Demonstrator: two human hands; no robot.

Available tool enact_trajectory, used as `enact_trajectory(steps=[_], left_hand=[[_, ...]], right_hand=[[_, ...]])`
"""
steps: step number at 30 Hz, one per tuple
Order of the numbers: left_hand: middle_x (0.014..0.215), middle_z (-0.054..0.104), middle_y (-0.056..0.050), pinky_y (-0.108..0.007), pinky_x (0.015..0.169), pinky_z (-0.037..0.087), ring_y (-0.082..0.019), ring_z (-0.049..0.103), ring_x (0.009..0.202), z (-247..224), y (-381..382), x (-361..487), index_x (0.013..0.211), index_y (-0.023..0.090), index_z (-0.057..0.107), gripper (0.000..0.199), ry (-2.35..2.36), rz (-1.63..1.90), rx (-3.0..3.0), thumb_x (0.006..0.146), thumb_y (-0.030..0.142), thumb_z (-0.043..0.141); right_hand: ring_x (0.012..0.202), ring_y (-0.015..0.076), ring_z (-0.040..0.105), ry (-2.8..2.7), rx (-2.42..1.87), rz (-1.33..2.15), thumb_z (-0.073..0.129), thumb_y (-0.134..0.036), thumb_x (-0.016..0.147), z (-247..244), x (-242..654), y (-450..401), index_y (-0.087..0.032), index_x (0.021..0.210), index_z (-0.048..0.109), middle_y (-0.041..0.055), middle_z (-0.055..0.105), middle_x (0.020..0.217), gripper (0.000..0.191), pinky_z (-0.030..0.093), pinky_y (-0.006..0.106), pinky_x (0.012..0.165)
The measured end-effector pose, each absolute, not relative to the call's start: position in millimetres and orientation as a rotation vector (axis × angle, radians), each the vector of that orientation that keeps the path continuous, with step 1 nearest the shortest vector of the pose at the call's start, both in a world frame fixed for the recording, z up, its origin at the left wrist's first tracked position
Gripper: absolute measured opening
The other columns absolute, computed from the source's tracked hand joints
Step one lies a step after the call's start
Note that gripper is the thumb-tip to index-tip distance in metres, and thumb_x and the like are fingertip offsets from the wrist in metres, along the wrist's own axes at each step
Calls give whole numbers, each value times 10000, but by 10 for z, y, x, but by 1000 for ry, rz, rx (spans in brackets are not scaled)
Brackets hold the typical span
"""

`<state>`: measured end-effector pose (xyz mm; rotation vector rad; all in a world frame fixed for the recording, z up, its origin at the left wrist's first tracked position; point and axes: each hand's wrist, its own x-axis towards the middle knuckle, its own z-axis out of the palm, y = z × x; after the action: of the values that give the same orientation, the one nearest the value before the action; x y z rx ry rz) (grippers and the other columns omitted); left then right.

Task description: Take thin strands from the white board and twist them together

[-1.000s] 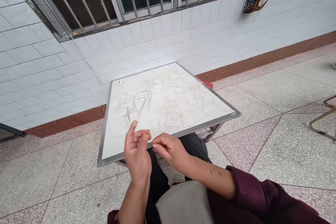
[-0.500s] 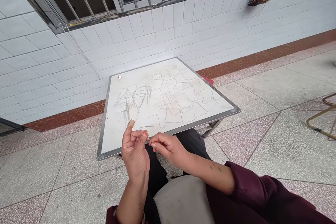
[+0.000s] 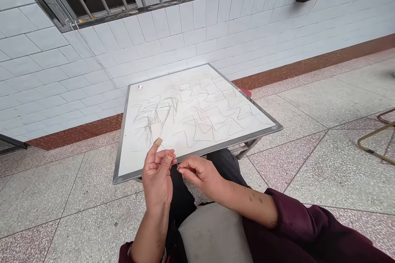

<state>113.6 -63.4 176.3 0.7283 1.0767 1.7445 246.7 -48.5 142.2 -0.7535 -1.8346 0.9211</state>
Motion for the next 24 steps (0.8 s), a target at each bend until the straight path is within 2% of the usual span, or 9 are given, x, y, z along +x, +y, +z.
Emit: enact_trajectory(steps=[5,8,15,19,24], left_hand=[[696,642,41,-226,714,493,-91,582,650,1719,-703,1160,1153,215,677,489,1129,1772,717,692,244,838],[700,639,48,-219,710,490,-83,575,633,1708,-718,1155,1154,218,674,483,1169,1796,726,699,251,833],[807,687,10,-303,903,495,-146,657,862,1638,-794,1164,1214,242,654,517,1244,1757,871,724,264,817],[766,678,15,-313,877,506,-142,656,808,1633,-801,1166,1208,229,654,520,1202,1763,787,718,283,821],[808,691,3,-293,836,513,-139,649,805,1597,-818,1172,1217,229,647,516,1210,1732,769,730,267,811]], right_hand=[[788,158,603,-1864,-724,901,574,-232,934,1359,2471,-489,-219,962,641,27,681,855,74,480,283,743],[761,156,593,-1895,-720,910,558,-250,940,1354,2473,-498,-215,945,643,27,669,828,92,483,282,725],[769,151,594,-1842,-713,931,525,-225,945,1341,2470,-518,-211,913,644,21,668,819,124,476,279,737],[730,143,585,-1834,-734,977,557,-242,924,1319,2482,-531,-210,967,647,19,673,836,105,475,265,690],[690,136,591,-1798,-777,1019,541,-247,933,1320,2478,-539,-211,880,643,0,660,753,120,469,256,668]])
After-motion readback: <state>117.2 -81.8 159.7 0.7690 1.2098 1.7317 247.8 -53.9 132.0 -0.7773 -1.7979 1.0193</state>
